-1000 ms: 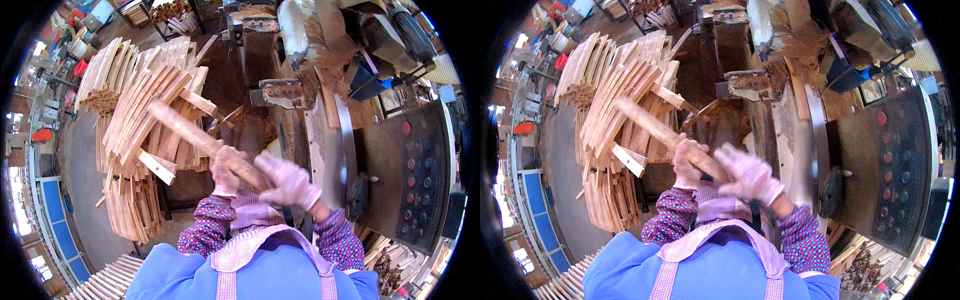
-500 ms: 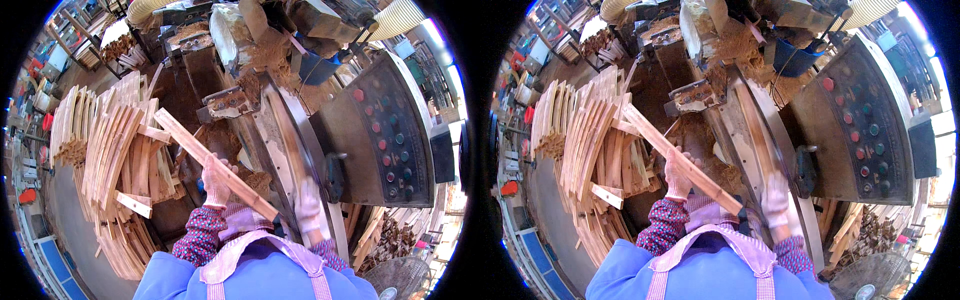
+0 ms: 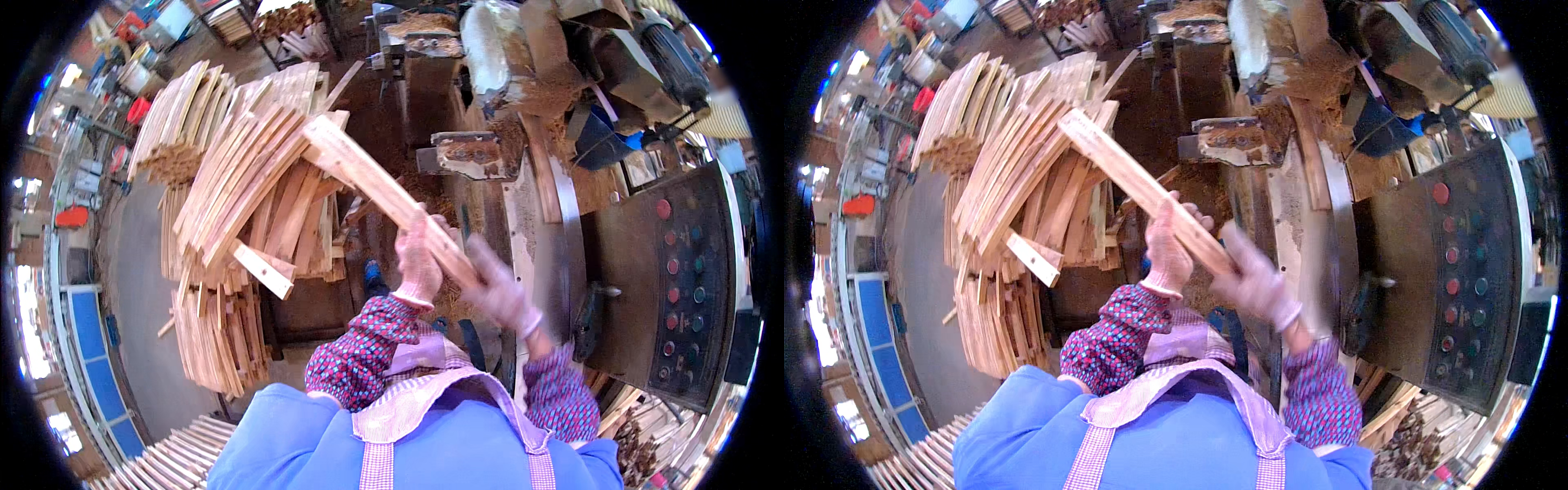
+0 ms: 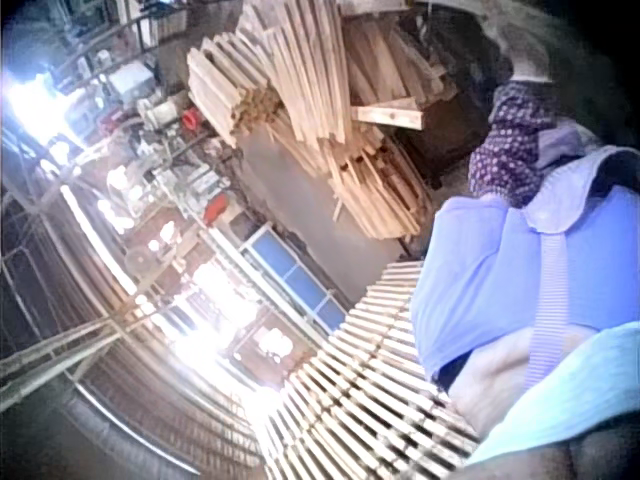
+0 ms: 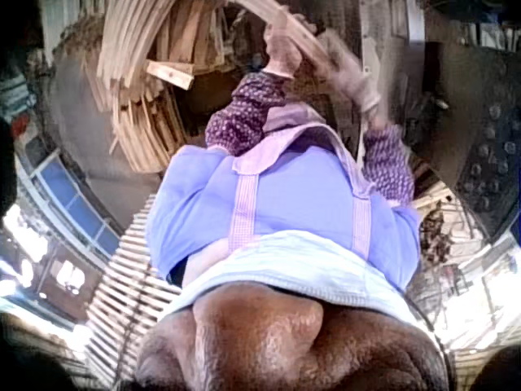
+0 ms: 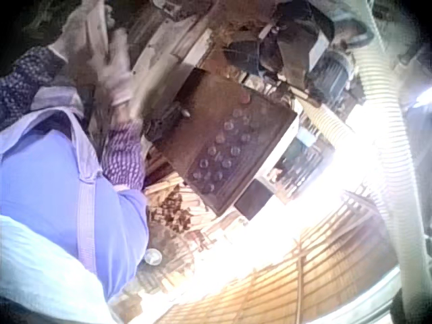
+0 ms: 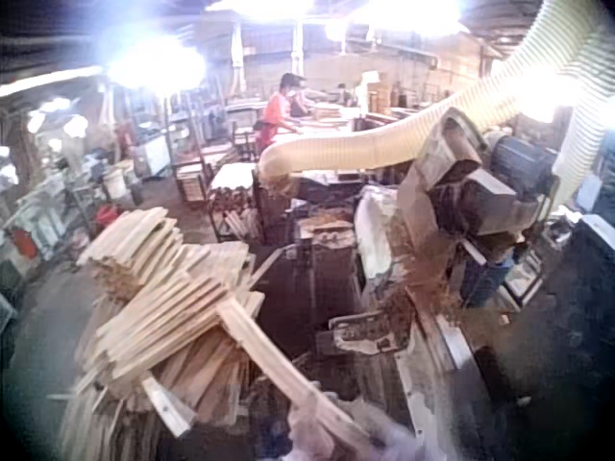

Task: The person picks up wooden planks from a stack and feeds them into a woodworking machine, sliding each plank over the cutting surface while holding it with both hands.

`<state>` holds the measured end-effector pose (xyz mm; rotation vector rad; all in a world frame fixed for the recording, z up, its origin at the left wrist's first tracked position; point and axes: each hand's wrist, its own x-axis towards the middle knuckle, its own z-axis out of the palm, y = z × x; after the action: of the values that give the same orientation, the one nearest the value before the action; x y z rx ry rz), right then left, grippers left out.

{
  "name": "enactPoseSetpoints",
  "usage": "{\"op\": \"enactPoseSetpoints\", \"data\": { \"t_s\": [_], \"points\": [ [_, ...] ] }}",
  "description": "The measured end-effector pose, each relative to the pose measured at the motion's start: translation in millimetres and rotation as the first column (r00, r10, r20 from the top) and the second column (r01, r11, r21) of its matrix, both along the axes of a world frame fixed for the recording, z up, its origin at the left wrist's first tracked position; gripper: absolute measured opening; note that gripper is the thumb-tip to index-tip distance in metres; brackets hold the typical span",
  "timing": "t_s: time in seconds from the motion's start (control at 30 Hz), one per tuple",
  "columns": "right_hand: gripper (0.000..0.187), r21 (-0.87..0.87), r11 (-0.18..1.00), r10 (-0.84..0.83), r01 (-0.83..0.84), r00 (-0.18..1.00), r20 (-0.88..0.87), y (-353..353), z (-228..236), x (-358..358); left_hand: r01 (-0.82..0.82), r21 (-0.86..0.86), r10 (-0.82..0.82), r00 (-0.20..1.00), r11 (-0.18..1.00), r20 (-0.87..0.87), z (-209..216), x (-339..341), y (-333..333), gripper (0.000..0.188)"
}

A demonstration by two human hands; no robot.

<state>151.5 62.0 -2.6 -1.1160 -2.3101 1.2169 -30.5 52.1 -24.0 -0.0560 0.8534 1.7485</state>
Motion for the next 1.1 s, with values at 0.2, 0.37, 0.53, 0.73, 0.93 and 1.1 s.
{"op": "enactPoseSetpoints", "data": {
  "t_s": [0.2,0.37,0.53,0.73,0.93,1.1],
  "points": [
    [0.079,0.031,0.907,-0.41,0.421,0.86,0.304,-109,10,64,0.247,0.039,-0.237,0.956,0.968,-0.172,-20,-62,3,0.034],
    [0.067,0.247,0.779,-0.617,0.576,0.638,0.46,-186,-24,138,-0.108,0.003,0.103,0.962,0.994,0.253,-147,-298,28,0.028],
    [0.058,0.618,0.751,-0.637,0.233,0.503,0.584,-70,-59,126,-0.525,-0.355,0.618,0.748,0.774,0.242,-170,-388,48,0.056],
    [0.051,0.721,0.689,-0.626,0.067,0.557,0.546,151,-77,87,-0.642,-0.089,0.646,0.763,0.761,0.022,-184,-397,31,0.049],
    [0.05,0.578,0.701,-0.561,0.418,0.823,0.086,167,-45,18,-0.447,-0.269,0.348,0.872,0.853,-0.345,-68,-189,-30,0.062],
    [0.059,0.178,0.975,0.143,-0.131,0.988,-0.058,9,40,-33,-0.085,-0.157,0.054,0.98,0.984,-0.192,-52,-67,-60,0.052]
  ]
}}
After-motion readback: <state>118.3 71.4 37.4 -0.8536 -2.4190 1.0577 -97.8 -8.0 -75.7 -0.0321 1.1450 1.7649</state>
